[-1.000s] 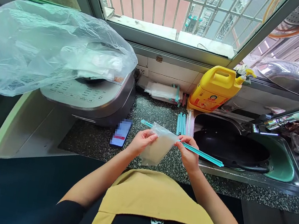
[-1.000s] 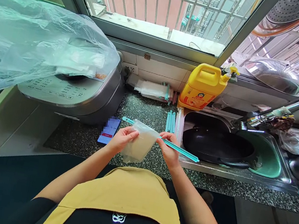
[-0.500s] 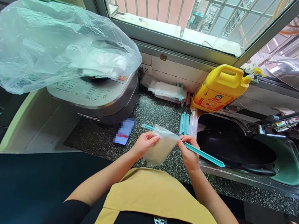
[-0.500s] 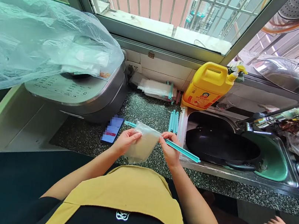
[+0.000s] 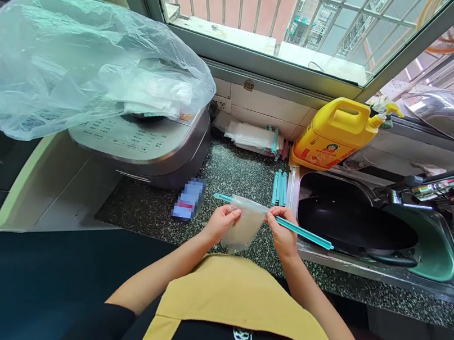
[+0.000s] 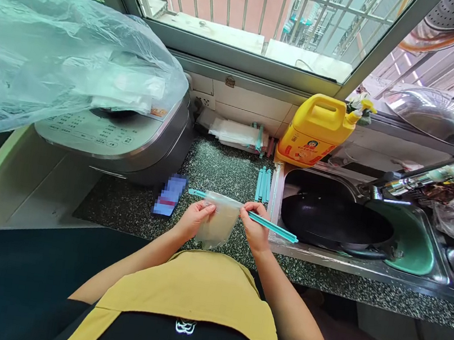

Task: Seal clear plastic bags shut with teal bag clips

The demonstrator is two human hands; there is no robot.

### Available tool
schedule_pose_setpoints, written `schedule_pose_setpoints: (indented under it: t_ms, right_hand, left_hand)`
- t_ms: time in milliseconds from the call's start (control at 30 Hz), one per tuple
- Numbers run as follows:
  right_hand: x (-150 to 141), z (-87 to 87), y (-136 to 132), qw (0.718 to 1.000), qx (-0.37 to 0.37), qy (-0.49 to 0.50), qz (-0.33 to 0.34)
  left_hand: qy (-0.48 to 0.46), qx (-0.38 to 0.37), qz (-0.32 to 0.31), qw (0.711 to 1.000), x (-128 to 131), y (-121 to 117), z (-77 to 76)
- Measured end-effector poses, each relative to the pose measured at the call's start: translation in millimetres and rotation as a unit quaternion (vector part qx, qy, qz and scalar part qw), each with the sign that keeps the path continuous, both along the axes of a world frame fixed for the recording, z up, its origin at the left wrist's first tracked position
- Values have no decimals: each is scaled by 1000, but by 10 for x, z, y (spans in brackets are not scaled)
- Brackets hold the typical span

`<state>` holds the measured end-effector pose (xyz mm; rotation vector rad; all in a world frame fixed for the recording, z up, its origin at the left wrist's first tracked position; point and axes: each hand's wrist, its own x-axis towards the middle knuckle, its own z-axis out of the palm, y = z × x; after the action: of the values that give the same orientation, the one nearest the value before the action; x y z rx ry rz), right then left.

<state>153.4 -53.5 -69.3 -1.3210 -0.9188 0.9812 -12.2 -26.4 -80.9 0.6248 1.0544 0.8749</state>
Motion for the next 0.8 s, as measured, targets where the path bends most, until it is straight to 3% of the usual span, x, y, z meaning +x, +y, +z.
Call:
schedule_pose_setpoints:
  t_ms: [367,800]
  right_hand:
    - [-13,-51,-11,999,-29,26,-24]
    - [-7,33,-5,999,-25,26,8]
  left_hand:
    - [-50,-47,87,994,-19,26,27]
    - [-75,-51,95,991,0,91,77]
